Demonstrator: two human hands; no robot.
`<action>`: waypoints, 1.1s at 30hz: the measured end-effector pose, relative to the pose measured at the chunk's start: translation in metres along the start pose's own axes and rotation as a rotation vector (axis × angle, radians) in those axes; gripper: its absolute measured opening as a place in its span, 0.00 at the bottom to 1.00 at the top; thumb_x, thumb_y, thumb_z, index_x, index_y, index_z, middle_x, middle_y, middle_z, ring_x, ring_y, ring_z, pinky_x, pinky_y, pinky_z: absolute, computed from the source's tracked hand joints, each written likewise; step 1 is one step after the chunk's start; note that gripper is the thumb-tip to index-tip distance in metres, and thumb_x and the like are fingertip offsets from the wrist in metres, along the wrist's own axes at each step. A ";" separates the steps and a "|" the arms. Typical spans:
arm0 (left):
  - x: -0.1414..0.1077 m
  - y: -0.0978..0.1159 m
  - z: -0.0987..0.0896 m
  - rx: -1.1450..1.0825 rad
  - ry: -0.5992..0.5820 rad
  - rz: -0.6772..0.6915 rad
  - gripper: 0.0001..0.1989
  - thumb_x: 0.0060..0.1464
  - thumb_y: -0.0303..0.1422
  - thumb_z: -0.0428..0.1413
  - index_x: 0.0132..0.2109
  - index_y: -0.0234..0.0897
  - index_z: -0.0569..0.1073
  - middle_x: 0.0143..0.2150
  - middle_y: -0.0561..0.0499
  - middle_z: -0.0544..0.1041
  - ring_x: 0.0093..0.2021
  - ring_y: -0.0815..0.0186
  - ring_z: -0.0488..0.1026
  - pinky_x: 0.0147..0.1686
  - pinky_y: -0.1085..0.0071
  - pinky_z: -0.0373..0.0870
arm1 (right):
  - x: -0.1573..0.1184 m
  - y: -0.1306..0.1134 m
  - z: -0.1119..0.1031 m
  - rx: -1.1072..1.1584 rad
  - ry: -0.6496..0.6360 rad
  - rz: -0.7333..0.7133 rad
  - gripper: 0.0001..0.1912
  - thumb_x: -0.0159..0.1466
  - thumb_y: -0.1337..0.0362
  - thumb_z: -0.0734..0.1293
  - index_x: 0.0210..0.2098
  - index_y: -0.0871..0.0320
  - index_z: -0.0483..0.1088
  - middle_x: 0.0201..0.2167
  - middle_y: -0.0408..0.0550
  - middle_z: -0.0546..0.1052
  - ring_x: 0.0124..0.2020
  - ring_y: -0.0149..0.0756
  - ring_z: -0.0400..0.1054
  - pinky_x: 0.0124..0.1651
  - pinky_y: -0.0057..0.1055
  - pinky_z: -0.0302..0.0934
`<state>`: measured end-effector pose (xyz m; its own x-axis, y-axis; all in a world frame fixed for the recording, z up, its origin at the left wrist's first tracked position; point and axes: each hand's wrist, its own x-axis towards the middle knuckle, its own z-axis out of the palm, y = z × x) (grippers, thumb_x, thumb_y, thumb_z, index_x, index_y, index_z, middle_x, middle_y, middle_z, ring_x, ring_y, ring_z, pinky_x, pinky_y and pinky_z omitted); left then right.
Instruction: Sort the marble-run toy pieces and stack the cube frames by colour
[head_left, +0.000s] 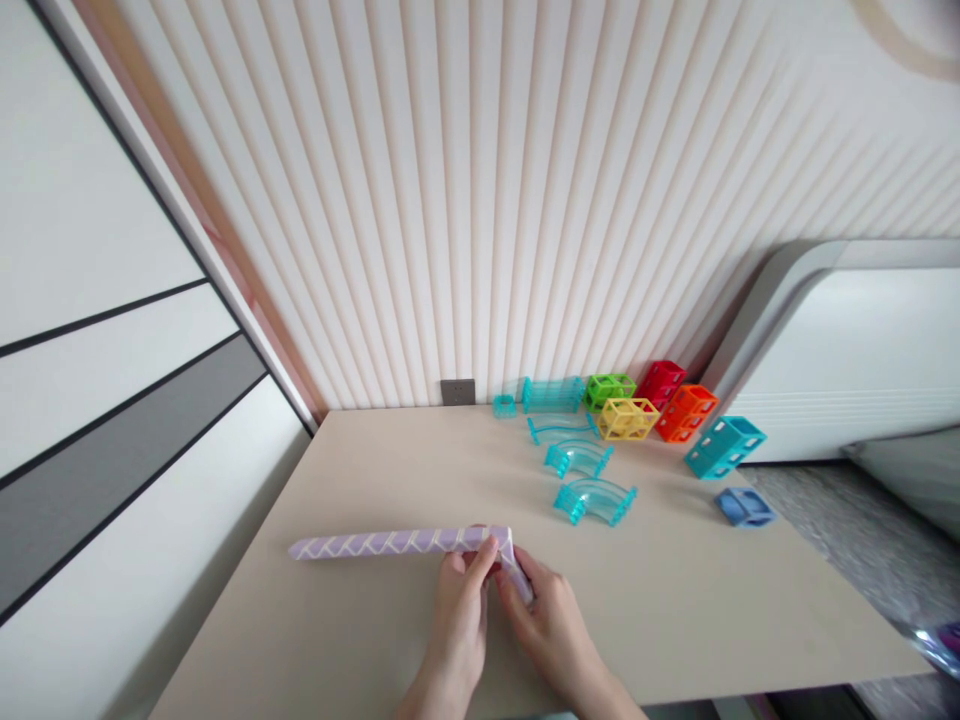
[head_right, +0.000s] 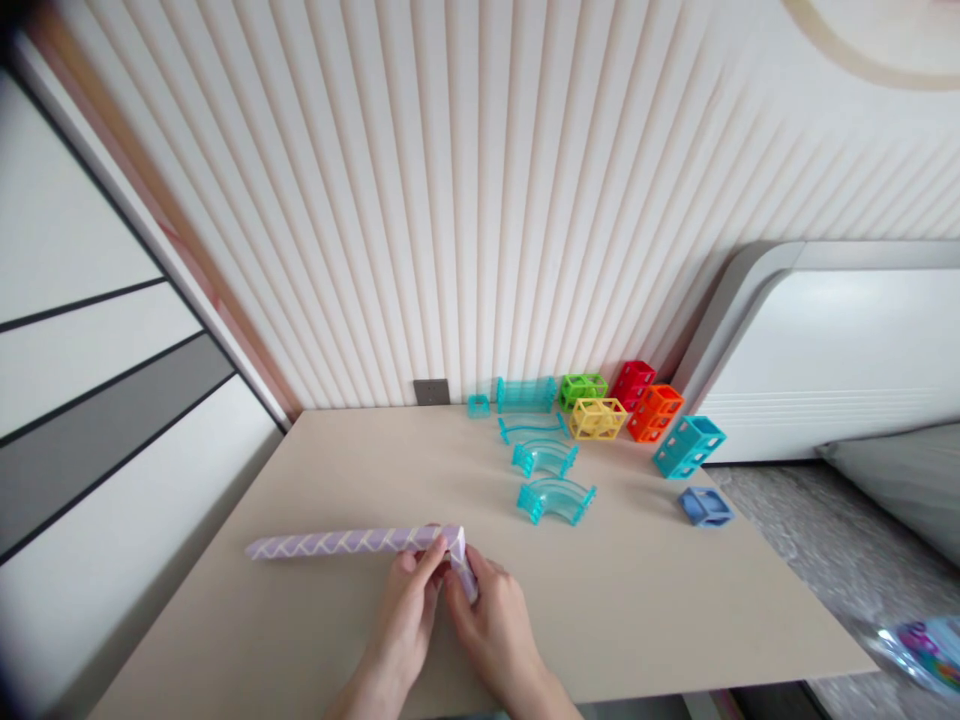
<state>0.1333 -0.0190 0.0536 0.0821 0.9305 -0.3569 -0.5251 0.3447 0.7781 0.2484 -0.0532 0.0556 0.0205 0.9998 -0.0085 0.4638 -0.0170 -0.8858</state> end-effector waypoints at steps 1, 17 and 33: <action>0.001 -0.001 0.000 -0.005 -0.019 -0.001 0.21 0.43 0.42 0.71 0.40 0.32 0.80 0.36 0.45 0.81 0.39 0.60 0.77 0.41 0.69 0.72 | -0.001 0.000 0.001 -0.022 0.005 0.016 0.17 0.69 0.51 0.60 0.42 0.57 0.73 0.33 0.50 0.80 0.32 0.41 0.72 0.35 0.28 0.61; -0.004 0.018 -0.015 0.071 -0.253 0.061 0.18 0.49 0.40 0.68 0.43 0.34 0.75 0.38 0.47 0.81 0.24 0.69 0.72 0.35 0.67 0.71 | -0.004 0.007 -0.021 1.139 -0.457 0.388 0.19 0.59 0.49 0.68 0.31 0.61 0.73 0.10 0.28 0.50 0.12 0.22 0.38 0.18 0.23 0.48; 0.008 0.005 -0.017 0.263 0.028 0.163 0.23 0.40 0.44 0.72 0.40 0.33 0.79 0.38 0.42 0.83 0.42 0.53 0.79 0.44 0.63 0.74 | -0.006 0.016 -0.010 -0.227 0.084 -0.086 0.06 0.67 0.62 0.63 0.42 0.52 0.72 0.42 0.47 0.76 0.35 0.36 0.74 0.37 0.27 0.61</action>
<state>0.1165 -0.0120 0.0460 -0.0107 0.9738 -0.2273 -0.2914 0.2144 0.9323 0.2649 -0.0593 0.0463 0.0410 0.9932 0.1093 0.6538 0.0560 -0.7546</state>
